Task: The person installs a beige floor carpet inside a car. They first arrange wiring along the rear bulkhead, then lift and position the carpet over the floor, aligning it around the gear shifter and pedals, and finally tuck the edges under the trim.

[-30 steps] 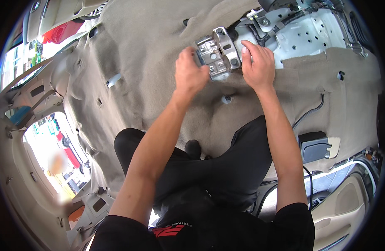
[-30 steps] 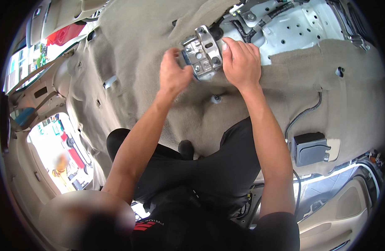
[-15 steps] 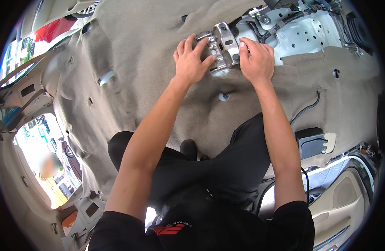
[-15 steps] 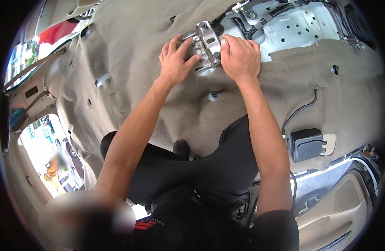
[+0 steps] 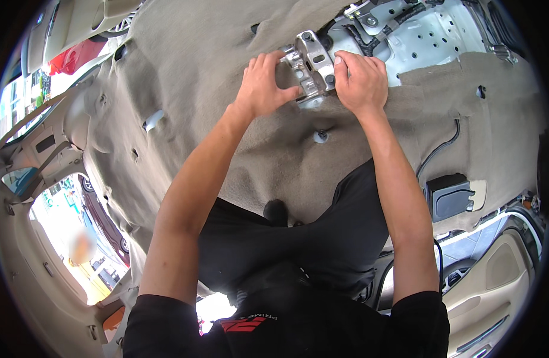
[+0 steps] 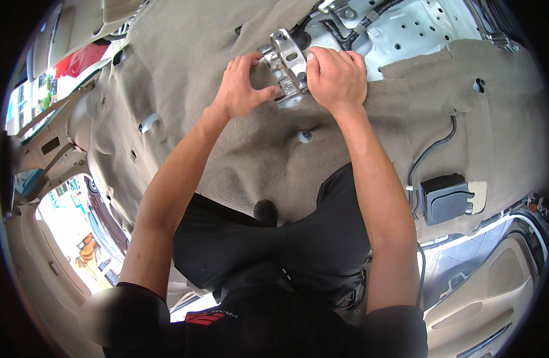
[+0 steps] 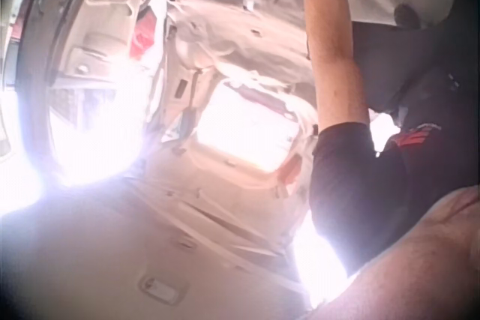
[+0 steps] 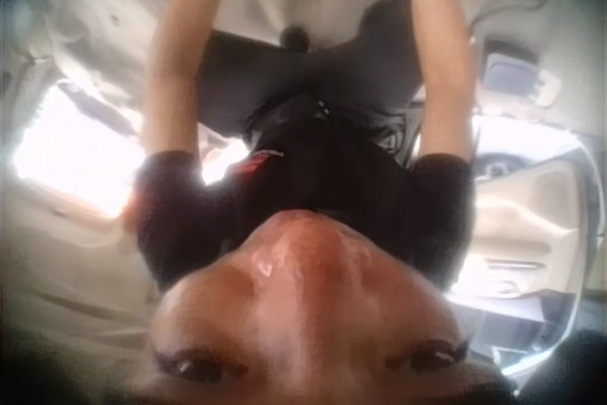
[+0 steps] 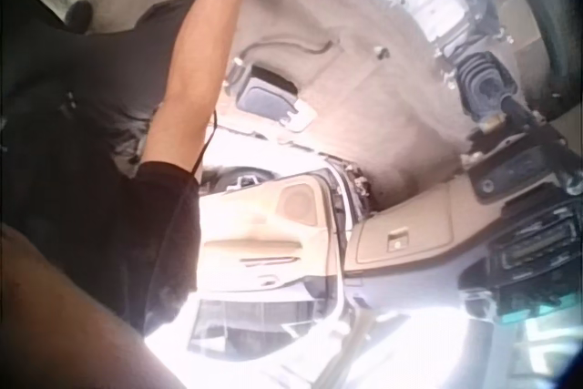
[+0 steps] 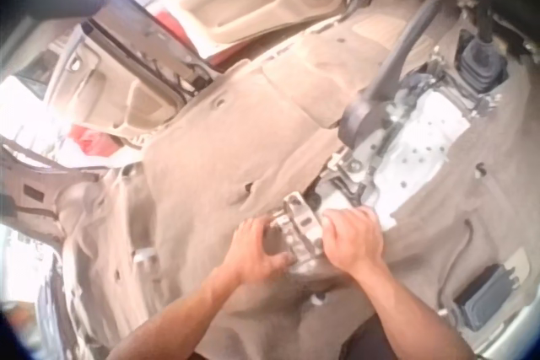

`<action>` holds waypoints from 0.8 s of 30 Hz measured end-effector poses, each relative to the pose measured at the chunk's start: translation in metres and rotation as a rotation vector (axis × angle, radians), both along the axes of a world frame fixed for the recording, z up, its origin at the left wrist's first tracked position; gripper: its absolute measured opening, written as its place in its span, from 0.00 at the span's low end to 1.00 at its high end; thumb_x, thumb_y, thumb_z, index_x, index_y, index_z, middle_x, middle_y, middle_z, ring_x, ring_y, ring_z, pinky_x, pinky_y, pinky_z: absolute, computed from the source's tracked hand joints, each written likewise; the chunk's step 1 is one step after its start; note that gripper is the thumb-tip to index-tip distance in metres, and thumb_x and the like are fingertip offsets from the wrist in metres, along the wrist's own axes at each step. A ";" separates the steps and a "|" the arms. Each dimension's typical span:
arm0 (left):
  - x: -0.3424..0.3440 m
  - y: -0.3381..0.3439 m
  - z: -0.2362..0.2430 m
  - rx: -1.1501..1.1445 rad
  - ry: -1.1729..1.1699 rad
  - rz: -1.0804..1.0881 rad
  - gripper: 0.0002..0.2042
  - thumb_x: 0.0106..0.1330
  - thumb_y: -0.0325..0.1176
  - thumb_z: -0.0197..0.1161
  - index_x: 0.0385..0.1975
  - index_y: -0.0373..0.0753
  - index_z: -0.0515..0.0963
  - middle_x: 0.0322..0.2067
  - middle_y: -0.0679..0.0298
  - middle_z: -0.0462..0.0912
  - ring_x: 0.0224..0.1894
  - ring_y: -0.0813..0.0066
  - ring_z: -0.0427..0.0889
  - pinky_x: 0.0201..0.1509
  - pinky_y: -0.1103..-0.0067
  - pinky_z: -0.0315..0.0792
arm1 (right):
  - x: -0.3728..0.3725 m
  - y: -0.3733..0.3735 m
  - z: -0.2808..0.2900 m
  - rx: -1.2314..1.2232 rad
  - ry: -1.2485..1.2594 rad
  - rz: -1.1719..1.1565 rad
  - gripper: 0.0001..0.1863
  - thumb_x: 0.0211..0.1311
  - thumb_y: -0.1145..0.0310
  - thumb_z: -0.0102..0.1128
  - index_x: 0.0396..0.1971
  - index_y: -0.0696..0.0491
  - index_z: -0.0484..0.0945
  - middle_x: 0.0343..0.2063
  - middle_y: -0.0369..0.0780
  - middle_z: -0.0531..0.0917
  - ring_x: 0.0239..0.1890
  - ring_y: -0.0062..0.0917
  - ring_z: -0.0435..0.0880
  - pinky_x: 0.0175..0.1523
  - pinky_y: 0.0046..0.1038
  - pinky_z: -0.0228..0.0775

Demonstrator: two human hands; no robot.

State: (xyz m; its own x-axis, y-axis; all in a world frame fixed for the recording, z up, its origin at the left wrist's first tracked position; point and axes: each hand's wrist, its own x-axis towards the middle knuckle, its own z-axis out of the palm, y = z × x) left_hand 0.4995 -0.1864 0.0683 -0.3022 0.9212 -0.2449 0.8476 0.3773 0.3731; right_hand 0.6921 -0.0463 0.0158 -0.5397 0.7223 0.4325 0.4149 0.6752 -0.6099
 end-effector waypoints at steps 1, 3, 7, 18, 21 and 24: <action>-0.002 0.003 0.000 -0.009 -0.030 0.013 0.38 0.55 0.48 0.75 0.65 0.39 0.71 0.59 0.51 0.74 0.64 0.50 0.70 0.71 0.61 0.66 | -0.001 0.000 -0.001 0.000 0.002 -0.001 0.09 0.67 0.64 0.60 0.39 0.48 0.87 0.33 0.33 0.90 0.36 0.28 0.86 0.57 0.37 0.69; -0.005 0.004 0.000 -0.045 -0.035 -0.008 0.38 0.54 0.45 0.74 0.66 0.39 0.70 0.58 0.51 0.74 0.64 0.50 0.71 0.70 0.62 0.68 | -0.002 0.000 0.000 0.004 0.007 0.003 0.09 0.67 0.64 0.60 0.39 0.48 0.87 0.32 0.33 0.90 0.36 0.28 0.86 0.57 0.37 0.69; -0.010 0.004 0.004 -0.111 0.044 -0.132 0.34 0.54 0.39 0.72 0.63 0.40 0.71 0.58 0.51 0.73 0.63 0.51 0.72 0.68 0.62 0.72 | 0.000 0.000 -0.001 0.008 -0.013 0.000 0.08 0.67 0.64 0.60 0.38 0.48 0.87 0.31 0.32 0.89 0.35 0.27 0.86 0.57 0.37 0.69; -0.048 -0.021 0.010 0.198 0.101 -0.439 0.10 0.63 0.22 0.66 0.42 0.38 0.78 0.49 0.58 0.85 0.61 0.56 0.79 0.64 0.66 0.77 | -0.001 0.001 -0.002 0.012 -0.006 -0.014 0.08 0.69 0.65 0.58 0.37 0.47 0.86 0.31 0.33 0.89 0.35 0.27 0.86 0.57 0.37 0.69; -0.047 -0.009 0.014 0.093 0.081 -0.458 0.08 0.64 0.26 0.67 0.41 0.38 0.79 0.49 0.59 0.87 0.61 0.58 0.79 0.64 0.66 0.77 | -0.001 -0.001 0.000 0.006 -0.022 -0.007 0.08 0.69 0.64 0.57 0.36 0.47 0.86 0.31 0.33 0.89 0.35 0.27 0.86 0.58 0.38 0.69; -0.050 0.002 0.019 -0.132 0.038 -0.436 0.10 0.68 0.30 0.66 0.47 0.39 0.79 0.52 0.59 0.86 0.64 0.58 0.77 0.67 0.65 0.74 | -0.002 -0.001 0.000 0.024 -0.018 -0.009 0.08 0.69 0.64 0.57 0.36 0.48 0.85 0.31 0.33 0.89 0.35 0.28 0.86 0.58 0.38 0.69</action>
